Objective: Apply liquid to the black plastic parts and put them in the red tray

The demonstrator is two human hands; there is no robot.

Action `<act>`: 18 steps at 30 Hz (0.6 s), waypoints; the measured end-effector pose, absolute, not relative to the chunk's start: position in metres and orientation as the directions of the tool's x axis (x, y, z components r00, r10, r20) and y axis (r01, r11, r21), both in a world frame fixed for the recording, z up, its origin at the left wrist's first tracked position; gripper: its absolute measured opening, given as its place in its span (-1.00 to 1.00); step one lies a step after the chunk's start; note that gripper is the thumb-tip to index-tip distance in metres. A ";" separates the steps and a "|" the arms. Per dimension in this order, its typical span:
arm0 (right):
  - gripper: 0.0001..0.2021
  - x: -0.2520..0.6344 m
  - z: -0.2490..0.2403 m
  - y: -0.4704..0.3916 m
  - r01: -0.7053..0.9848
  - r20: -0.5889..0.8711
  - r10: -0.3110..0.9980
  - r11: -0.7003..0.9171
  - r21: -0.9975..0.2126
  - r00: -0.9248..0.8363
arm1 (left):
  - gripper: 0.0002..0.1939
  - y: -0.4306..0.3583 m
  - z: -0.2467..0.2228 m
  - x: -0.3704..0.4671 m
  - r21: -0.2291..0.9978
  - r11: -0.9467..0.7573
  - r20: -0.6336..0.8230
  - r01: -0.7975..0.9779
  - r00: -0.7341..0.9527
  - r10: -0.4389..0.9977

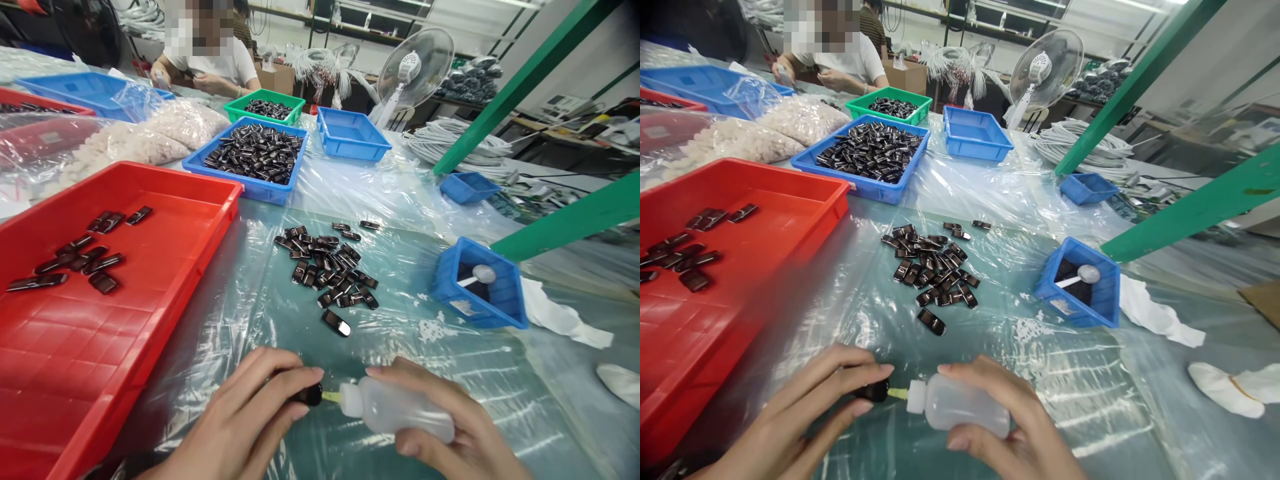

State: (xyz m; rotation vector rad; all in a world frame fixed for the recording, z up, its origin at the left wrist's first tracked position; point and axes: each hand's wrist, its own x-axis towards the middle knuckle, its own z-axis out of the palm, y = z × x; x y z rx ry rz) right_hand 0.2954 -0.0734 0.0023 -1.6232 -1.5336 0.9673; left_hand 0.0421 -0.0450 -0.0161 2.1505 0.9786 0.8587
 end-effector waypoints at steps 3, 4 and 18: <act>-0.69 0.295 0.007 -0.068 0.410 -0.098 0.995 -0.094 -0.907 0.012 | -0.68 -0.047 -0.014 0.042 0.772 -0.466 0.298 0.433 0.402 0.866; -0.68 0.295 0.008 -0.066 0.390 -0.097 0.995 -0.099 -0.916 0.024 | -0.69 -0.047 -0.012 0.043 0.797 -0.410 0.285 0.444 0.322 0.903; -0.69 0.284 -0.020 -0.062 0.802 0.619 0.786 0.372 -0.468 -0.004 | -0.77 -0.047 0.000 0.053 0.958 -0.071 0.119 0.277 -0.161 0.980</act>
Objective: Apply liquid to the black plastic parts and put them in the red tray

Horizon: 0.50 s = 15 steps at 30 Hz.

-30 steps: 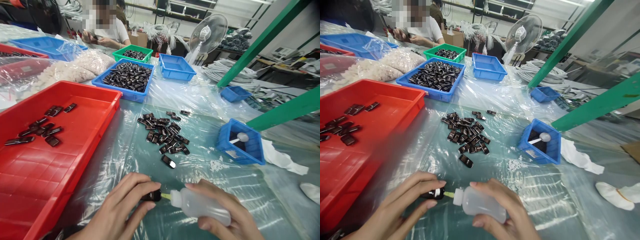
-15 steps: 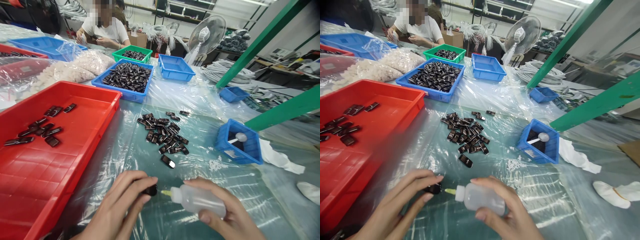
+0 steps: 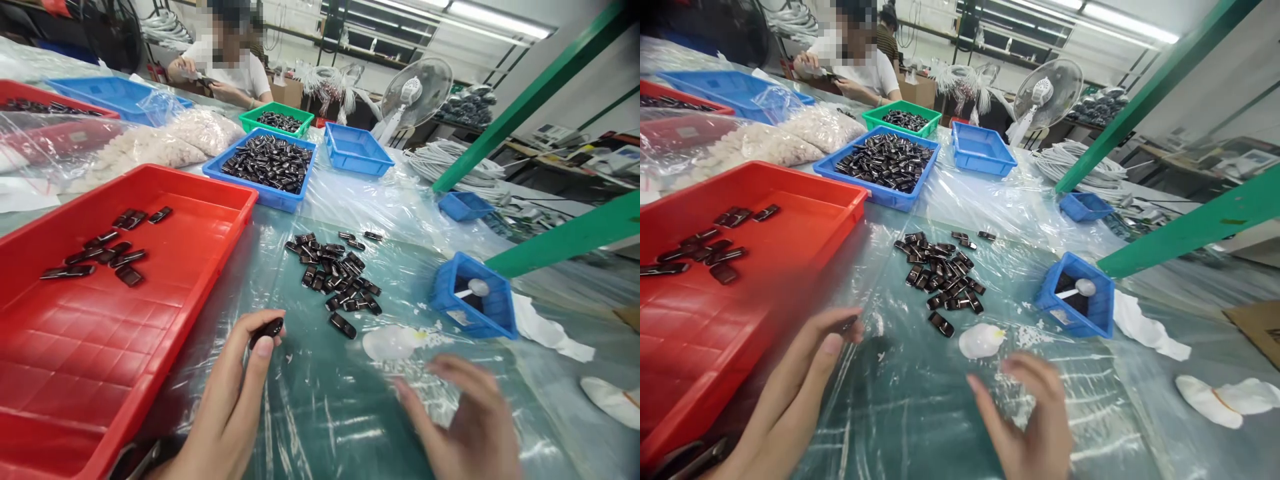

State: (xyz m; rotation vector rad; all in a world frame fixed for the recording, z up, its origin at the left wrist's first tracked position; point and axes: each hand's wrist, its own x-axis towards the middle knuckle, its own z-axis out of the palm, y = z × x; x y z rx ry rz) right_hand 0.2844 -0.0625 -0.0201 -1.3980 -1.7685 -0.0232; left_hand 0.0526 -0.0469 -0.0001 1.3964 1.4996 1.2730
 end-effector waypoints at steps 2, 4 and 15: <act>-0.72 0.267 -0.017 -0.067 0.765 0.562 0.800 0.492 -0.416 -0.209 | -0.77 -0.048 -0.005 0.051 0.961 -0.082 0.112 0.264 -0.099 0.989; -0.69 0.246 -0.016 -0.063 0.702 0.472 0.744 0.642 -0.307 -0.474 | -0.76 -0.051 -0.009 0.050 0.964 -0.101 0.110 0.247 -0.024 0.994; -0.77 0.206 -0.023 -0.027 0.574 0.307 0.787 0.605 -0.552 -0.535 | -0.71 -0.051 -0.013 0.047 0.904 -0.338 0.293 0.264 0.195 0.936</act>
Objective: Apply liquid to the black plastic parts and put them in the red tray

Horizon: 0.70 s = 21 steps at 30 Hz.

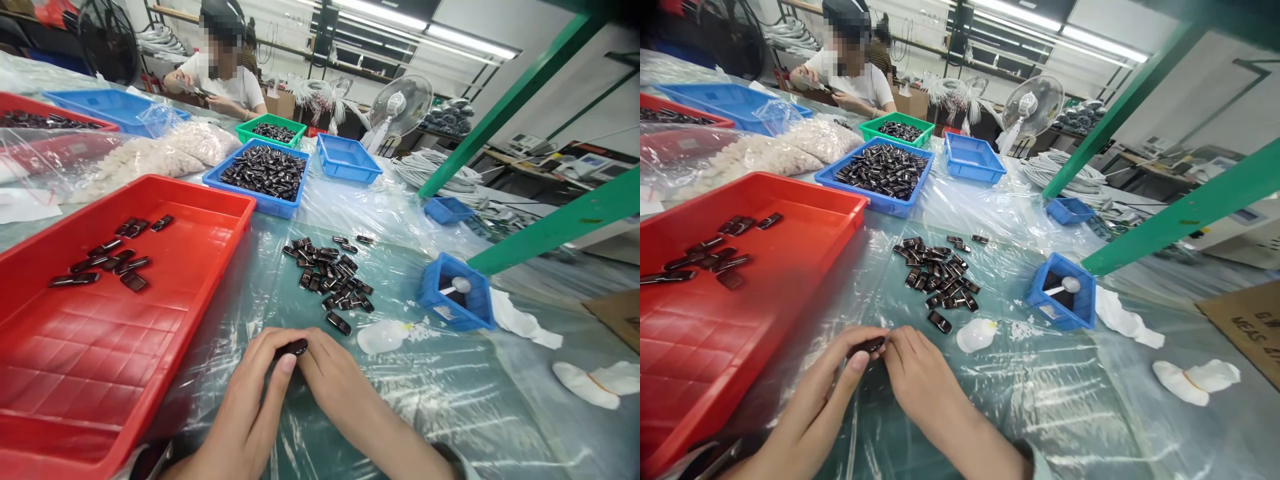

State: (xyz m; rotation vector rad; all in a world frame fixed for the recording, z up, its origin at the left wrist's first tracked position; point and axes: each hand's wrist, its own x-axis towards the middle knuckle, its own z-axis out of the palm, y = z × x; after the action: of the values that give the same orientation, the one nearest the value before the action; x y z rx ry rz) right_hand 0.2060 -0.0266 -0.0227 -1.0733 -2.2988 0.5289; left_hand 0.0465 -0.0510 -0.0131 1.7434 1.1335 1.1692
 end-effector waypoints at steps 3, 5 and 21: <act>-0.83 0.212 -0.005 -0.030 0.507 0.248 0.885 0.434 -0.745 -0.394 | -0.69 -0.052 -0.015 0.046 0.881 -0.375 0.324 0.290 0.207 0.923; -0.86 0.215 0.010 -0.034 0.429 0.173 0.934 0.301 -0.852 -0.312 | -0.69 -0.053 -0.017 0.046 0.858 -0.419 0.367 0.296 0.215 0.905; -0.83 0.210 0.020 -0.050 -0.488 -0.290 0.902 -0.420 -0.765 -0.321 | -0.74 -0.049 -0.018 0.041 0.633 -0.685 0.589 0.362 0.349 0.729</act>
State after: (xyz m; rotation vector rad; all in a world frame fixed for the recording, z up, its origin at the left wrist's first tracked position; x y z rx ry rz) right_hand 0.2100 -0.0500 0.0198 -0.8917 -0.7043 1.8756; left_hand 0.0407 -0.0493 -0.0180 2.2246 0.9563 1.2755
